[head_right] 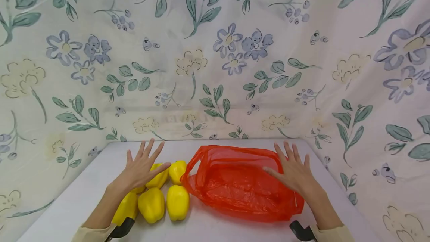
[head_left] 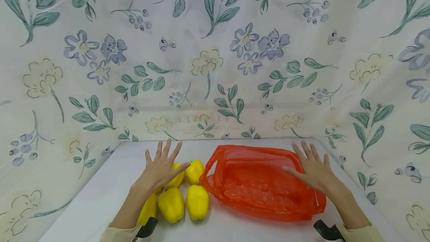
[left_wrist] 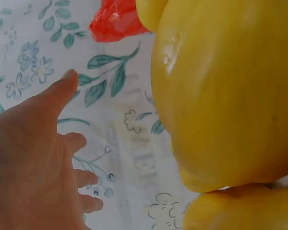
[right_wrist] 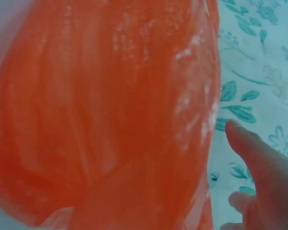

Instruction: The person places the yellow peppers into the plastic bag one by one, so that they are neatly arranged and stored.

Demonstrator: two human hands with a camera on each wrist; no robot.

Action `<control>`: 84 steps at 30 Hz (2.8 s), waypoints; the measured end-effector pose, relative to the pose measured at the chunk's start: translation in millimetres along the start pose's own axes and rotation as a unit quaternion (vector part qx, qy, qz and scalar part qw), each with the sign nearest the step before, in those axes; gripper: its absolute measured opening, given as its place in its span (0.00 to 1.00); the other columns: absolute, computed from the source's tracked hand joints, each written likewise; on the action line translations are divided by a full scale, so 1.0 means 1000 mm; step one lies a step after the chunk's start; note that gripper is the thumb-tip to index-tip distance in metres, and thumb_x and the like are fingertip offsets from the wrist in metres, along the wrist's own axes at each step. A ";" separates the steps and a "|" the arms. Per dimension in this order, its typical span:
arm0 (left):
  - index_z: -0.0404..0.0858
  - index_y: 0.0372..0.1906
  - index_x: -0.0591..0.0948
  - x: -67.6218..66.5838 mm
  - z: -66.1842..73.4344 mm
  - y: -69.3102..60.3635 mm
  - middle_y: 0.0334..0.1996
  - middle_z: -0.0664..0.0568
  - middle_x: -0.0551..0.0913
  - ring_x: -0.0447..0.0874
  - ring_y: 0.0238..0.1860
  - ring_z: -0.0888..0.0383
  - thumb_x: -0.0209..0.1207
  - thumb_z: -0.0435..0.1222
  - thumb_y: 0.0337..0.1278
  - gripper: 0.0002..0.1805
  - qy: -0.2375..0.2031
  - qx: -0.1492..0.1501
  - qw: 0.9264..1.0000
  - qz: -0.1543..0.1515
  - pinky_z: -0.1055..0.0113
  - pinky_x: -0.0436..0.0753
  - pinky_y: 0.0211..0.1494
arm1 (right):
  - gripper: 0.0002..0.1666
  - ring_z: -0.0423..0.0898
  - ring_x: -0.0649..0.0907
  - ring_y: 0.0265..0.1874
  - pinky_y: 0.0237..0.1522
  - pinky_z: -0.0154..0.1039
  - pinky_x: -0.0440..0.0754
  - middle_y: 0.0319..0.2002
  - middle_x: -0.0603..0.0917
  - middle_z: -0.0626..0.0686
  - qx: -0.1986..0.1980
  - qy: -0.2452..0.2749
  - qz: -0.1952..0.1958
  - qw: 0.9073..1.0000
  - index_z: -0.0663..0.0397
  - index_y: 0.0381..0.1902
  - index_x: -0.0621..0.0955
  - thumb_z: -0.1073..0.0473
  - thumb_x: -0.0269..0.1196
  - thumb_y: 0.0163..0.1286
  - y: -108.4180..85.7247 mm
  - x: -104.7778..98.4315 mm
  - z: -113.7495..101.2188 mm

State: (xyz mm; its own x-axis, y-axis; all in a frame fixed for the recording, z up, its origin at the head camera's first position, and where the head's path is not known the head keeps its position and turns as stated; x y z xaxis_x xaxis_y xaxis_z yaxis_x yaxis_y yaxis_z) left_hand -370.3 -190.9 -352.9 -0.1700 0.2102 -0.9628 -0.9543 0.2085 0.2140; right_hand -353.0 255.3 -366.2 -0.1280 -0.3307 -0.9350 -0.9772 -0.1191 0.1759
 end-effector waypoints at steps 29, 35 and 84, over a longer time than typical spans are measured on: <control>0.51 0.74 0.64 0.000 -0.053 -0.077 0.73 0.34 0.58 0.64 0.67 0.28 0.60 0.67 0.51 0.47 -0.084 0.016 0.992 -0.097 0.27 0.72 0.54 | 0.52 0.81 0.64 0.63 0.42 0.68 0.82 0.73 0.48 0.77 -0.020 0.064 -0.053 0.996 0.48 0.74 0.64 0.34 0.68 0.57 -0.023 0.014 0.014; 0.49 0.70 0.69 0.001 -0.062 -0.085 0.67 0.35 0.66 0.73 0.60 0.34 0.65 0.63 0.48 0.44 -0.101 0.021 0.989 -0.105 0.32 0.77 0.52 | 0.50 0.80 0.68 0.59 0.38 0.64 0.84 0.68 0.58 0.80 -0.020 0.062 -0.047 0.997 0.54 0.70 0.68 0.37 0.70 0.56 -0.021 0.009 0.021; 0.43 0.72 0.64 0.034 -0.091 -0.102 0.58 0.38 0.73 0.74 0.56 0.41 0.75 0.50 0.39 0.52 -0.169 0.027 0.964 -0.206 0.30 0.73 0.56 | 0.52 0.51 0.83 0.46 0.38 0.43 0.89 0.56 0.80 0.64 -0.038 0.183 -0.109 0.976 0.61 0.73 0.60 0.57 0.73 0.57 -0.008 0.028 0.023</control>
State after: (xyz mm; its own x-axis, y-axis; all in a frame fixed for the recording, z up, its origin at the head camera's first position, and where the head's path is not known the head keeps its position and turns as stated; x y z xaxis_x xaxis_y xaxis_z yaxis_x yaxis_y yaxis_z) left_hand -301.5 -291.9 -422.6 0.3184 0.3955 -0.8615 -0.9083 0.3874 -0.1579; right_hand -352.7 268.2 -400.6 0.1654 -0.6010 -0.7820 -0.9570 -0.2893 0.0199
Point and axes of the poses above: each hand's wrist, its own y-axis towards the middle knuckle, its own x-axis out of the palm, z = x × y, the point moved 9 cm from there along y, towards the middle knuckle
